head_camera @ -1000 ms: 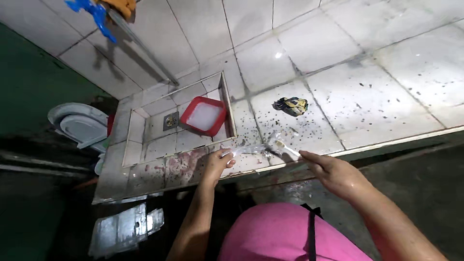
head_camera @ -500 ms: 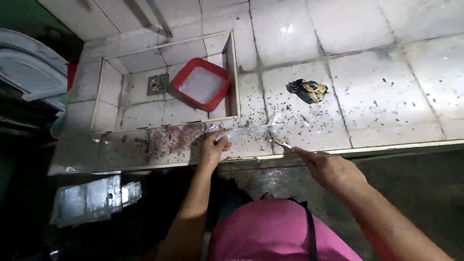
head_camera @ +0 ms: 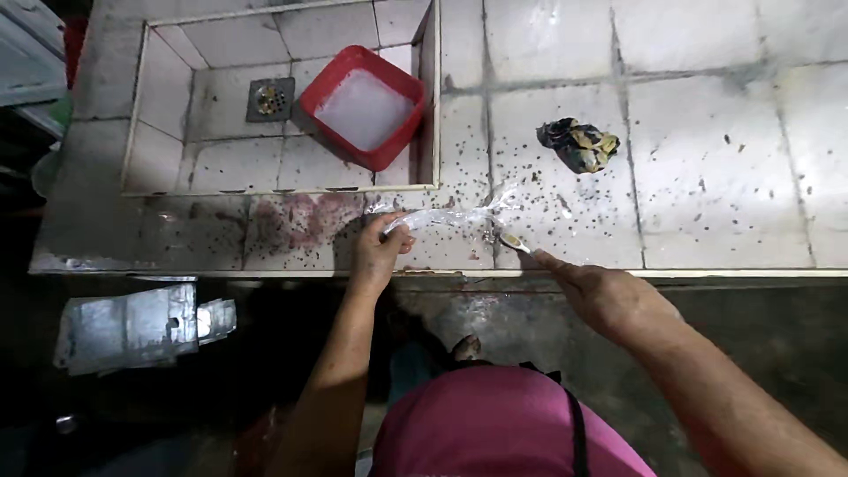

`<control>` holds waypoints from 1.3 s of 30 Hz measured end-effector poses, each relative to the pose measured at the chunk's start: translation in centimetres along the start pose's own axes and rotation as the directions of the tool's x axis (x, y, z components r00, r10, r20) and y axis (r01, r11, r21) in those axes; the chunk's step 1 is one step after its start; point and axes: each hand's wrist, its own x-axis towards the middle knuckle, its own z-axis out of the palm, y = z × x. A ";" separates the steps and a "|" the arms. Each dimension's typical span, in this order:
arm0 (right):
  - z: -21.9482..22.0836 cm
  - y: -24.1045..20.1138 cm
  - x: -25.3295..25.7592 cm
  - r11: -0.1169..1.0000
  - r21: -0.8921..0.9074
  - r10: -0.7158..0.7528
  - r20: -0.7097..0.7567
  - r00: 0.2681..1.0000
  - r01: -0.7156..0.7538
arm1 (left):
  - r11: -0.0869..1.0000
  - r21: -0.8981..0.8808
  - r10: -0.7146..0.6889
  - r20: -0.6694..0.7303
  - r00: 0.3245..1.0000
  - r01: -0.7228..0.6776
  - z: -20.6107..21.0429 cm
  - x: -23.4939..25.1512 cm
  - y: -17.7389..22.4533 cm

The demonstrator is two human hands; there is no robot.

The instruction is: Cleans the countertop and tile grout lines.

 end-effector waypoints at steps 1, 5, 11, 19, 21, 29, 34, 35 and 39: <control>0.1 0.9 -0.6 1.000 0.005 0.003 -0.001 1.000 -0.003 | 1.000 -0.005 0.002 -0.012 1.000 -0.002 0.1 0.0 0.0; -0.4 0.4 0.3 0.999 -0.029 0.022 0.062 0.998 -0.020 | 0.999 -0.018 0.048 -0.050 0.998 -0.049 0.4 0.0 -0.4; -1.4 0.5 0.4 0.997 -0.075 0.012 0.122 0.992 -0.003 | 0.995 0.015 0.096 -0.101 0.990 -0.095 0.6 -0.2 -0.7; -1.6 -0.2 1.5 0.997 -0.047 -0.048 0.099 0.994 0.053 | 0.995 0.018 0.104 -0.115 0.988 -0.103 0.7 -0.2 -0.9; -1.9 1.1 0.8 0.999 -0.021 -0.025 0.119 0.993 0.028 | 0.992 0.011 0.125 -0.114 0.986 -0.125 0.6 -0.1 -1.1; -2.1 0.2 2.1 0.994 0.045 -0.106 0.096 0.990 0.102 | 0.993 0.002 0.119 -0.094 0.988 -0.119 0.4 -0.2 -0.9; -2.4 1.8 1.3 0.999 0.052 -0.020 0.129 0.991 0.013 | 0.993 -0.003 0.122 -0.078 0.990 -0.122 0.4 -0.2 -0.8; -2.5 1.2 1.9 0.998 0.053 -0.035 0.114 0.993 0.029 | 0.992 0.002 0.123 -0.078 0.989 -0.124 0.4 -0.1 -0.9; -2.6 0.2 2.6 0.996 0.042 -0.083 0.076 0.994 0.080 | 0.993 0.012 0.116 -0.069 0.991 -0.115 0.4 -0.1 -0.9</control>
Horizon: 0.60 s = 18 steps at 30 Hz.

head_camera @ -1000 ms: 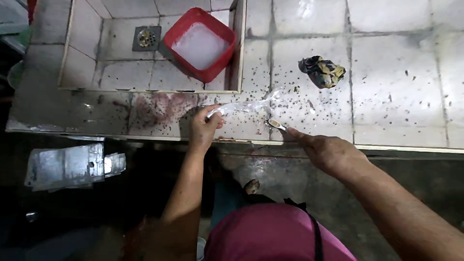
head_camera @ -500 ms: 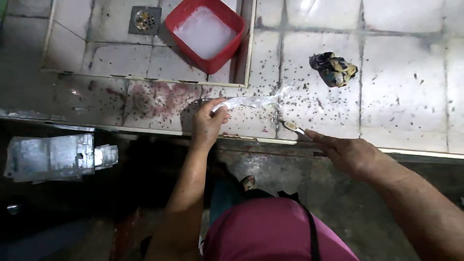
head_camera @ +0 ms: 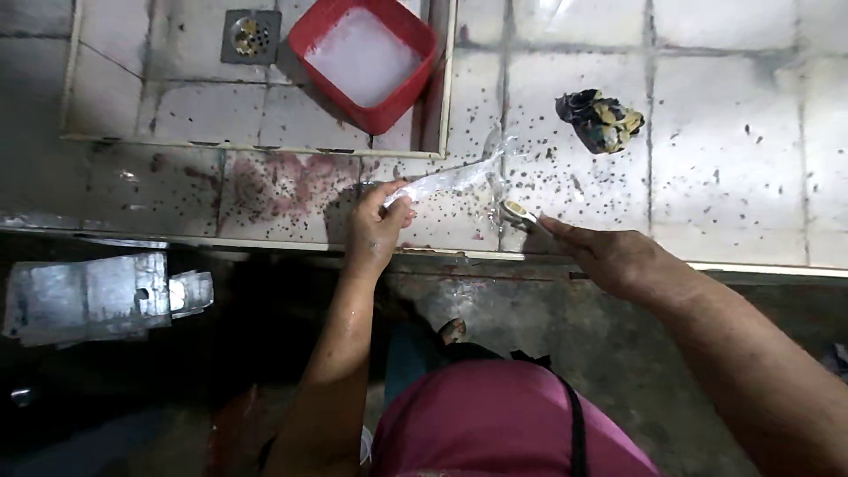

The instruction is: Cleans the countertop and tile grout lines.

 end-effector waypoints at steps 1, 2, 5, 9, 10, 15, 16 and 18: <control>0.2 0.8 -0.5 1.000 0.005 0.005 -0.005 1.000 -0.005 | 1.000 -0.018 -0.005 0.008 1.000 0.005 -0.1 0.0 0.0; 0.4 1.5 -1.1 1.000 0.013 0.025 -0.007 1.000 -0.025 | 0.999 -0.042 -0.015 0.014 1.000 0.015 -0.2 0.1 0.1; 1.1 2.0 -2.1 0.993 0.081 0.088 -0.030 0.996 -0.085 | 0.996 -0.044 -0.073 0.050 0.996 0.075 -0.1 0.0 1.5; 2.3 1.4 -1.8 0.971 0.224 0.106 -0.078 0.991 -0.086 | 0.990 0.076 -0.127 0.147 0.981 0.117 0.4 -1.3 4.7; 2.6 1.5 -1.9 0.958 0.271 0.116 -0.081 0.990 -0.090 | 0.985 0.126 -0.143 0.174 0.974 0.122 0.6 -1.6 5.6; 3.3 2.0 -3.3 0.932 0.348 0.158 -0.127 0.979 -0.105 | 0.893 0.446 -0.198 0.265 0.944 0.062 1.8 -2.3 9.1; 3.3 2.1 -3.6 0.932 0.351 0.156 -0.147 0.977 -0.096 | 0.872 0.489 -0.182 0.274 0.944 0.026 2.0 -2.2 9.5; 3.3 1.7 -4.2 0.921 0.386 0.138 -0.205 0.969 -0.050 | 0.829 0.553 -0.114 0.307 0.945 -0.080 2.2 -2.2 10.3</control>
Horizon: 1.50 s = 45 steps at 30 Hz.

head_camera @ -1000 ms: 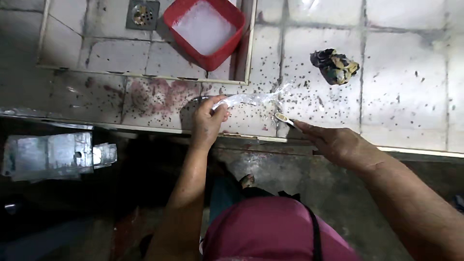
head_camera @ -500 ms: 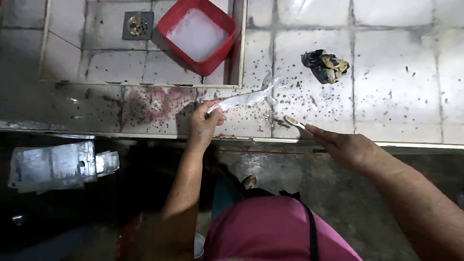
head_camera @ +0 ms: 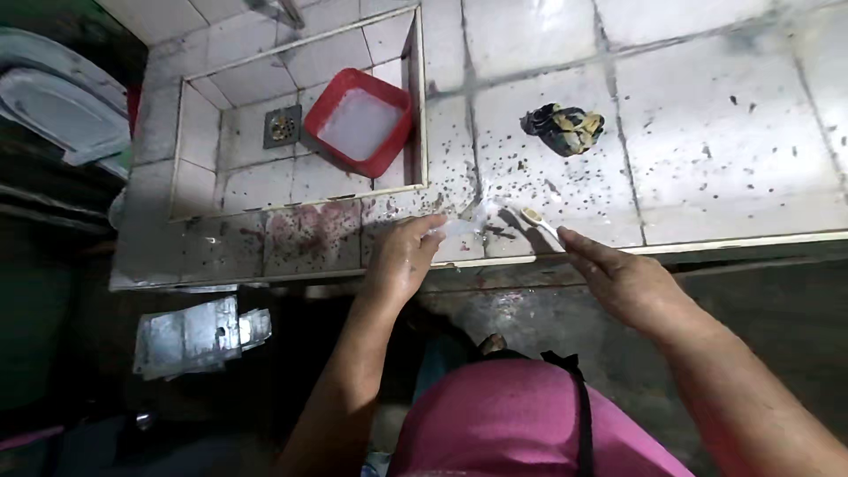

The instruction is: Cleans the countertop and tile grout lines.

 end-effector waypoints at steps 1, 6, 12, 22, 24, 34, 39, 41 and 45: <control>0.0 -0.5 -0.2 0.999 0.025 -0.026 -0.014 1.000 0.027 | 0.998 0.047 0.046 -0.009 0.999 -0.046 -0.1 -0.1 0.3; 0.2 -3.3 1.9 0.993 -0.032 -0.106 0.083 0.991 0.109 | 0.984 0.124 0.127 0.032 0.991 -0.130 -1.1 -0.5 2.3; -0.2 -3.4 3.9 0.983 -0.181 0.050 0.139 0.989 -0.024 | 0.966 0.255 0.019 0.072 0.997 -0.037 -1.6 0.5 3.5; 0.3 -2.8 4.0 0.985 -0.172 0.049 0.115 0.992 -0.029 | 0.982 0.188 -0.029 0.057 0.998 0.018 -0.9 1.4 3.4; 0.3 -2.8 4.1 0.985 -0.173 0.050 0.113 0.992 -0.030 | 0.993 0.105 -0.061 0.034 0.998 0.057 -0.8 1.8 2.4; 0.6 -3.0 4.2 0.990 -0.137 0.057 0.098 0.993 -0.043 | 0.997 -0.033 -0.074 -0.006 0.997 0.073 0.6 2.0 0.0; 0.5 -3.4 4.3 0.990 -0.133 0.051 0.101 0.994 -0.037 | 0.987 -0.064 -0.152 -0.055 0.987 0.149 0.4 2.1 -2.2; 0.3 -3.8 4.1 0.992 -0.125 0.043 0.100 0.994 -0.030 | 0.990 0.028 -0.135 -0.059 0.989 0.137 0.5 1.9 -2.7; -0.4 -3.6 2.5 0.998 -0.064 -0.018 0.008 1.000 0.018 | 0.991 0.115 -0.055 -0.118 0.992 0.068 1.0 1.7 -3.6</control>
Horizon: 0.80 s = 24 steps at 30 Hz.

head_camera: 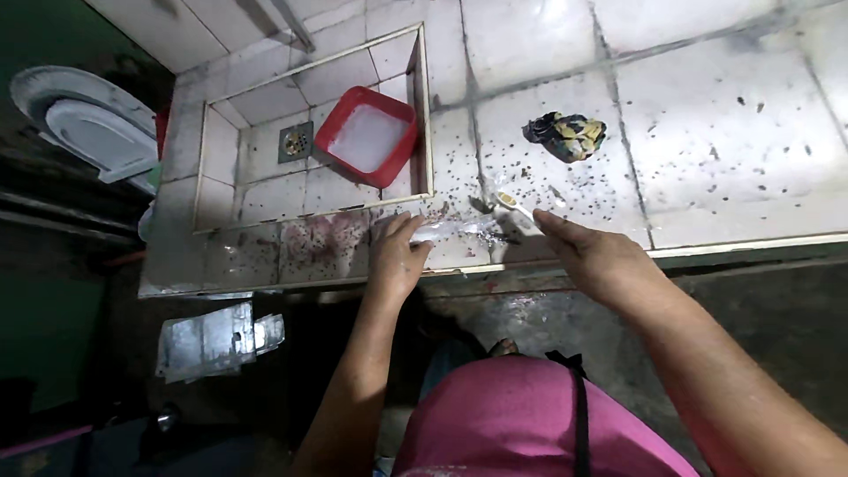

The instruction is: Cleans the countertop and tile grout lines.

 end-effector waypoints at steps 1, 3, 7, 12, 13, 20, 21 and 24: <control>-0.1 0.2 -0.6 1.000 0.003 -0.010 -0.025 1.000 0.010 | 0.999 0.018 0.045 -0.027 0.999 -0.044 0.1 0.0 0.0; -0.1 0.7 -1.7 1.000 -0.010 -0.008 -0.048 0.999 0.007 | 0.982 0.068 0.182 -0.040 0.982 -0.179 0.5 0.3 0.2; 1.2 0.9 -3.3 0.999 -0.051 0.019 0.027 0.999 -0.018 | 0.927 0.214 0.289 0.120 0.950 -0.309 1.7 2.0 1.8; 2.6 0.7 -4.0 0.996 -0.074 0.060 0.106 0.993 -0.053 | 0.907 0.276 0.278 0.180 0.944 -0.319 2.9 3.0 2.4; 2.6 0.8 -4.2 0.995 -0.076 0.065 0.100 0.993 -0.058 | 0.903 0.275 0.288 0.186 0.939 -0.331 2.6 2.8 3.0; 2.3 1.9 -4.6 0.995 -0.055 0.083 0.054 0.995 -0.080 | 0.824 0.342 0.374 0.269 0.887 -0.451 1.3 2.0 6.7; 2.3 2.0 -4.7 0.995 -0.049 0.086 0.056 0.995 -0.083 | 0.812 0.346 0.407 0.244 0.880 -0.471 1.1 2.1 6.9; 2.5 2.2 -5.0 0.996 -0.044 0.080 0.049 0.996 -0.077 | 0.801 0.410 0.314 0.334 0.889 -0.437 1.2 2.4 6.9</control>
